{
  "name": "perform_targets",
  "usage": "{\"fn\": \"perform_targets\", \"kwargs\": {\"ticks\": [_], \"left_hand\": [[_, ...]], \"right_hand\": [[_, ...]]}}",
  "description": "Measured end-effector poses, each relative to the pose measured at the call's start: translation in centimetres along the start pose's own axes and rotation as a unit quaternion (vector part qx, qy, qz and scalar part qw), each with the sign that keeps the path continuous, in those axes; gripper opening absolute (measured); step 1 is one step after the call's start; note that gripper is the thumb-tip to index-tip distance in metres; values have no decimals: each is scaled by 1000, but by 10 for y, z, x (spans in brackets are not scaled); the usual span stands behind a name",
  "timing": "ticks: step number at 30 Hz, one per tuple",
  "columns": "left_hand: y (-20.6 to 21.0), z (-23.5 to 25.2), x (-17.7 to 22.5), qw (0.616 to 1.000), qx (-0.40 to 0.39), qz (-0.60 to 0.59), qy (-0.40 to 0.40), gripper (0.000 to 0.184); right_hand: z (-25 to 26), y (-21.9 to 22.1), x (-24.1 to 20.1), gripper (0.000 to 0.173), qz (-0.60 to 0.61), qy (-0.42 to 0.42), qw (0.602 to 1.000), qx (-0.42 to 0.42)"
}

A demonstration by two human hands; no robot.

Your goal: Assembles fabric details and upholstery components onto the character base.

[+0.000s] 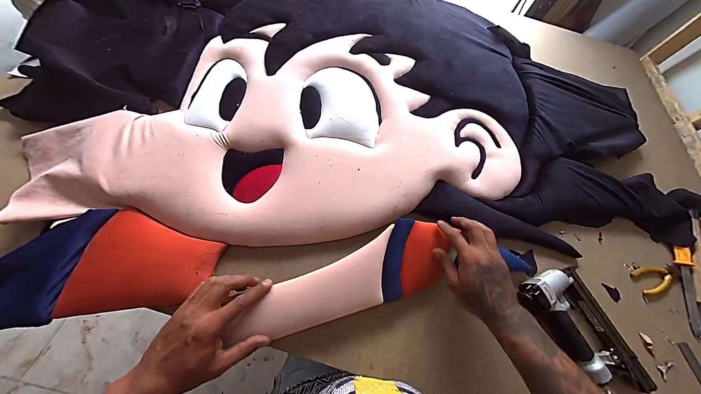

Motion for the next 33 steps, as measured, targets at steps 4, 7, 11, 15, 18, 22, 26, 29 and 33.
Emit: {"fn": "perform_targets", "kwargs": {"ticks": [4, 7, 11, 15, 18, 22, 26, 29, 33], "left_hand": [[8, -4, 11, 1000, 11, 18, 22, 71], [15, 0, 12, 999, 4, 20, 37, 75], [17, 14, 18, 999, -17, 12, 48, 72], [20, 28, 18, 999, -25, 8, 41, 69], [20, 44, 12, 999, -18, -5, 32, 65], [24, 51, -1, 999, -14, -22, 25, 61], [25, 52, 0, 999, -6, 26, 47, 60], [25, 53, -3, 997, -4, 64, 45, 62], [29, 58, -9, 996, -30, 76, 28, 66]], "right_hand": [[-26, 9, -29, 81, 38, -124, 991, -40], [-28, 21, -26, 74, 16, -139, 990, -35], [-23, 20, -19, 70, -7, -110, 993, -51], [-20, 13, -14, 72, -25, -89, 993, -68], [-20, 13, -11, 71, -45, -79, 994, -65], [-20, 20, -12, 70, -65, -75, 993, -64], [-18, 25, -15, 70, -82, -73, 991, -81], [-17, 28, -18, 68, -100, -70, 989, -89], [-16, 33, -19, 67, -107, -70, 988, -90]]}}
Point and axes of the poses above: each hand's wrist, its own z-axis towards the middle knuckle, its own y-axis out of the palm, x = y × z, the point moved 8 cm from there along z, towards the middle knuckle, and after that the axes turned 7 degrees about y, right-handed, at the moved point
